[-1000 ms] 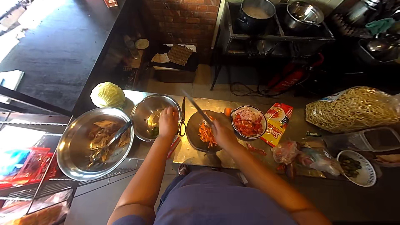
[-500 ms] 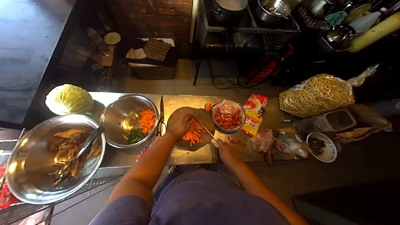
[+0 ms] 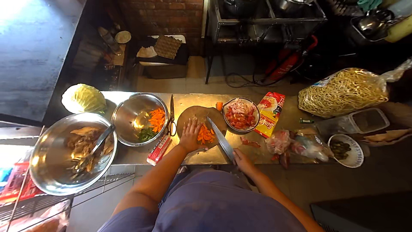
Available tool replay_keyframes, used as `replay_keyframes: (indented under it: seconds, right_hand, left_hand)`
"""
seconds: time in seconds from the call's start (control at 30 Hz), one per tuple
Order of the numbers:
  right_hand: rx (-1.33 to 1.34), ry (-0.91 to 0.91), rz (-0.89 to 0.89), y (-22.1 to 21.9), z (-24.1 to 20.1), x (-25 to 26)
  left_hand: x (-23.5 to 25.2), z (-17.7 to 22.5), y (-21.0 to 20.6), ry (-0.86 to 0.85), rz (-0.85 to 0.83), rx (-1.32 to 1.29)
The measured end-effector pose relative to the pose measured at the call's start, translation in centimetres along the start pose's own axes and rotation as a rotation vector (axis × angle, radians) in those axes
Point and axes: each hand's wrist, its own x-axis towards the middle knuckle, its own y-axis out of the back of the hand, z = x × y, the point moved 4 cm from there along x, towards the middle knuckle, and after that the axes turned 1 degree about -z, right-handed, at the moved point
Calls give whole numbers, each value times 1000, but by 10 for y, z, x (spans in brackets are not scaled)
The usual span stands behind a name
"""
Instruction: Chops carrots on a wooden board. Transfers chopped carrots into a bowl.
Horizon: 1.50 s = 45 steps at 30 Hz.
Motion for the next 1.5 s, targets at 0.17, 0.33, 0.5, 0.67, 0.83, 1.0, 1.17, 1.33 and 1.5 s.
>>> replay_keyframes:
  seconds: [0.17,0.33,0.5,0.67,0.83,1.0,1.17,1.33,1.5]
  right_hand:
    - [163,-49,-105,-34,-22,6]
    - [178,-36,-175,-55,-45,21]
    - [175,-33,-229,-69,-67,30]
    - [166,37,-224,-89,-87,38]
    - [185,149,-187,-108,-98,47]
    - [260,219,-170,-111,-101,52]
    - [139,307,-142,-91,-126,42]
    - [-133,428,-101,-70,-196,23]
    - [-262,474,-95,-87,-264,27]
  left_hand:
    - [7,-2,4,57,91,-44]
    - [8,7,0,107,181,-144]
    - [14,15,-5,165,209,-100]
    - [11,11,-8,227,338,-174]
    - [9,7,-5,283,492,-327]
    - [10,5,-2,284,592,-426]
    - [7,9,23,236,716,-549]
    - [-12,0,90,207,942,-577]
    - [-32,-56,131,383,1059,-647]
